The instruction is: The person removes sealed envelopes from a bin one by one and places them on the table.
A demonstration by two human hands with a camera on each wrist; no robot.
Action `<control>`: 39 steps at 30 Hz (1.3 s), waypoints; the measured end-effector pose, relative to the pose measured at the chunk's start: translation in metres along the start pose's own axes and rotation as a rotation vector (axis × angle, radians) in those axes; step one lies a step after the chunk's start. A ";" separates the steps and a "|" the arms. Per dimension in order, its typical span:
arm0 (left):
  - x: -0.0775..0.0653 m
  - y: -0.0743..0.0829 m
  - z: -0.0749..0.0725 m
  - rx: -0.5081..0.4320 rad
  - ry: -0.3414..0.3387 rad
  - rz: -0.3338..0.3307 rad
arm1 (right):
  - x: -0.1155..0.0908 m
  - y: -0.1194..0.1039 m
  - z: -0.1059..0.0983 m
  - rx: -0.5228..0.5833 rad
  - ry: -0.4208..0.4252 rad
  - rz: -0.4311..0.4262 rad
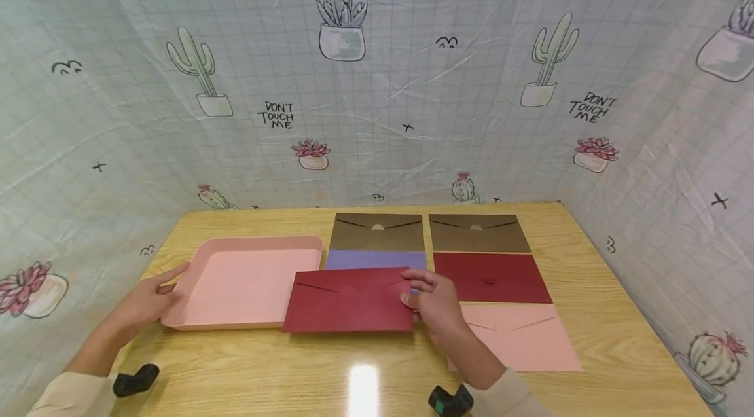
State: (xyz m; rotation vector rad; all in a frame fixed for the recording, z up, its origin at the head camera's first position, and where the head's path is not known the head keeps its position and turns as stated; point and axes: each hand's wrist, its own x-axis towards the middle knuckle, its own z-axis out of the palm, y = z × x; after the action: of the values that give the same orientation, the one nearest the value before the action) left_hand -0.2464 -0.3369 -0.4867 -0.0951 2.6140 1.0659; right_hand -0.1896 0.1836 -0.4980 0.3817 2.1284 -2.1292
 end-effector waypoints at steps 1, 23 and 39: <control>0.000 -0.001 0.000 0.001 0.000 0.003 | 0.000 0.000 -0.001 0.000 0.000 0.001; 0.003 -0.006 0.000 -0.004 0.002 0.016 | -0.005 0.006 -0.017 -0.020 0.018 0.031; 0.000 -0.005 -0.001 -0.004 -0.005 0.015 | -0.007 0.010 -0.031 0.037 0.022 0.055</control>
State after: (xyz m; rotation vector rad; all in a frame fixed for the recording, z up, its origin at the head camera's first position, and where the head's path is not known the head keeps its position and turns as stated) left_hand -0.2463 -0.3414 -0.4891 -0.0730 2.6118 1.0758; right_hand -0.1768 0.2135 -0.5057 0.4641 2.0672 -2.1469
